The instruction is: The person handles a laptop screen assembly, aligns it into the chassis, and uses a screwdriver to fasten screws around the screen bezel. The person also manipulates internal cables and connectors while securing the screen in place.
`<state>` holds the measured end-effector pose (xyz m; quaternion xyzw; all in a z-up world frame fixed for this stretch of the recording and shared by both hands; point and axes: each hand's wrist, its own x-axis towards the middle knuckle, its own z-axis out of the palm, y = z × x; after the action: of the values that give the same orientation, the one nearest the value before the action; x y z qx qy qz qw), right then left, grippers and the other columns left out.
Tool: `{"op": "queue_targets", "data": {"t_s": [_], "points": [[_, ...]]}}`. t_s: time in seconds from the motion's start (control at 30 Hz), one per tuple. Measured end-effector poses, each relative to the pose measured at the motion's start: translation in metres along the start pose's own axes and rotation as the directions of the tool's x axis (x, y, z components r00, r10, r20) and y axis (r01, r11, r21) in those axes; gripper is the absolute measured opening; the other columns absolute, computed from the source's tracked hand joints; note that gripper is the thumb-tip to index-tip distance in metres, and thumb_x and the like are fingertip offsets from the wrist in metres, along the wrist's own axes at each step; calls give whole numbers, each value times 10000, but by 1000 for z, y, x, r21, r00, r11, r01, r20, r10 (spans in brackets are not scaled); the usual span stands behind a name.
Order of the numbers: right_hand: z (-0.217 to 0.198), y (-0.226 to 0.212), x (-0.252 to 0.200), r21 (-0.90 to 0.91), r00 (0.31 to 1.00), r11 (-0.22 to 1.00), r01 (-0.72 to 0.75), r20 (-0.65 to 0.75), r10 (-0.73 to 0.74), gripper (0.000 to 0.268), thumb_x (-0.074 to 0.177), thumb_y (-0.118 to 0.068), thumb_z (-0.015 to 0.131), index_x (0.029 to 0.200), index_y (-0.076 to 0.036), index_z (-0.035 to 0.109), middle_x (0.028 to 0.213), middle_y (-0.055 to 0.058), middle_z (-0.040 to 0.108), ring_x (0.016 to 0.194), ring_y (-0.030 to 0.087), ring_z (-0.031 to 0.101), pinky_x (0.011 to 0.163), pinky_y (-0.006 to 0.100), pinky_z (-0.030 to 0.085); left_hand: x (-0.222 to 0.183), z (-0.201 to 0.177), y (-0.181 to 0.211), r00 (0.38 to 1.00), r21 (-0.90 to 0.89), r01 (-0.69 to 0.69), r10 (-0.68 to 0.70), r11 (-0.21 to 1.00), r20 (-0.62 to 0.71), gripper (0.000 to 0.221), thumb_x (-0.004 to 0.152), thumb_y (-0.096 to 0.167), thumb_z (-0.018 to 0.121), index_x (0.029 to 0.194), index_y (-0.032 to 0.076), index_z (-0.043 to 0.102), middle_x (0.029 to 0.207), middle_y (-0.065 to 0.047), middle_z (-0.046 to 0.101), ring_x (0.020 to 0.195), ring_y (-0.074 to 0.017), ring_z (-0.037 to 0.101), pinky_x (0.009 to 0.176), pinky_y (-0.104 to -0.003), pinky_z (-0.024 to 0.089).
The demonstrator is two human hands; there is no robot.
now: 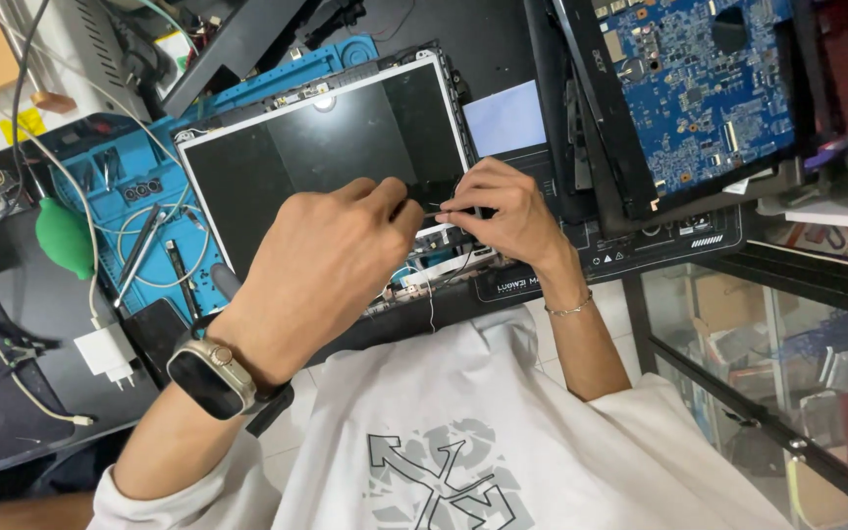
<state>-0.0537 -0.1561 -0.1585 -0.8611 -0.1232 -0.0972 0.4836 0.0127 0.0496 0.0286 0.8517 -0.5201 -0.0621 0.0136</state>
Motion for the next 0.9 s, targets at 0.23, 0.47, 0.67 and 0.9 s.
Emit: {"op": "queue_targets", "data": {"t_s": [0.23,0.47,0.67,0.9], "points": [[-20,8,-14,143,980,969,-200,25,198,276,784,-78,872,1043,-39,786,967,65,717,881,180,683,764,290,564,7,19,11,997,-36,-36,38,999,61,84,761,93,671,825,40,672,865,-70,648,840,-223,684,612,-341,551],[-20,15,-19,131,921,912,-388,30,388,549,828,-73,840,1340,-73,642,1133,71,632,922,142,637,724,259,555,17,29,20,996,-51,-70,73,996,52,58,789,85,660,791,29,675,855,-84,661,819,-228,691,597,-348,555],[-16,23,-24,110,890,886,-450,138,434,669,768,-139,861,1388,-78,615,1110,66,660,948,162,635,739,288,546,24,32,22,996,-43,-71,73,997,58,59,791,77,670,778,21,682,845,-85,662,807,-224,690,590,-343,553],[-14,32,-26,97,895,897,-432,167,413,615,773,-175,878,1325,-40,643,1051,65,696,942,172,650,758,300,544,31,39,28,995,-20,-86,87,996,51,71,783,83,681,803,17,698,836,-97,661,788,-223,688,577,-334,551]]}}
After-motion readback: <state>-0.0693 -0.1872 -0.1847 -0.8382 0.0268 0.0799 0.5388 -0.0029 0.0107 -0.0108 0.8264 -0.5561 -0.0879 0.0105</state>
